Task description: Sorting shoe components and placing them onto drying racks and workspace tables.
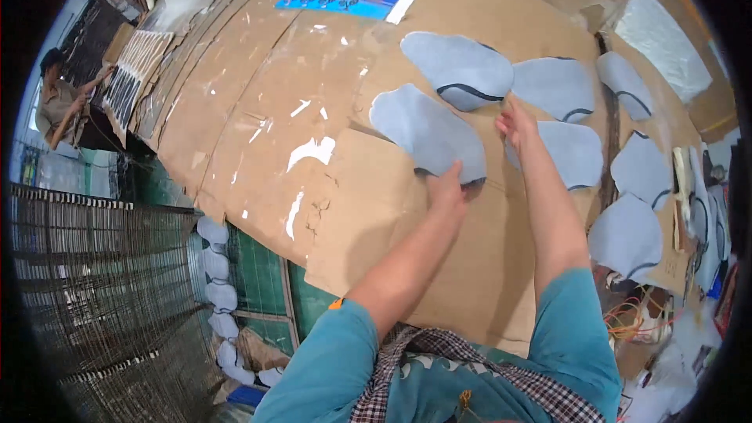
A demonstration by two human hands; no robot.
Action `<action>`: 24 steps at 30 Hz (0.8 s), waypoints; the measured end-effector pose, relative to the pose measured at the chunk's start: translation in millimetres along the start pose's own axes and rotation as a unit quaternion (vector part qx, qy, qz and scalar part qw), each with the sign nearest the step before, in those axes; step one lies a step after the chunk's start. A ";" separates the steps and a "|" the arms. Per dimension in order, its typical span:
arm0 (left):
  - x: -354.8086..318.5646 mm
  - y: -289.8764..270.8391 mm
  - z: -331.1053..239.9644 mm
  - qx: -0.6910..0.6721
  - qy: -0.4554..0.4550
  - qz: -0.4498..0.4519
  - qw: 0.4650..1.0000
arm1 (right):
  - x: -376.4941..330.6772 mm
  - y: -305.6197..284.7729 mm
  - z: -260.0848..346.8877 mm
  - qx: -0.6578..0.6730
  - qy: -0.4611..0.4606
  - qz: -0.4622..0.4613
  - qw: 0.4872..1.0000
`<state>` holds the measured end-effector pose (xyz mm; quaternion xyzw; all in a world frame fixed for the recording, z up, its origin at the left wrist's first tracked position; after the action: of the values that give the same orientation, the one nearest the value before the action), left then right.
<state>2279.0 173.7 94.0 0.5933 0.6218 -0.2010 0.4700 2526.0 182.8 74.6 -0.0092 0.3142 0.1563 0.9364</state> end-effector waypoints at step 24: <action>-89.5 -190.0 -143.5 -0.065 0.090 0.061 0.992 | -123.9 -278.4 -0.9 -0.416 -0.208 -0.173 0.869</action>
<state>2040.1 199.6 177.7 0.6139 0.6359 -0.0770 0.4614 2515.2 -117.6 124.6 -0.4188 0.0118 0.1066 0.9017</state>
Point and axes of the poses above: each hand's wrist, its own x-axis towards the middle knuckle, its own y-axis out of the palm, z = x × y, the point moved 7 cm from there along x, towards the middle knuckle, and after that the axes turned 9 degrees about -z, right-handed, at the moved point
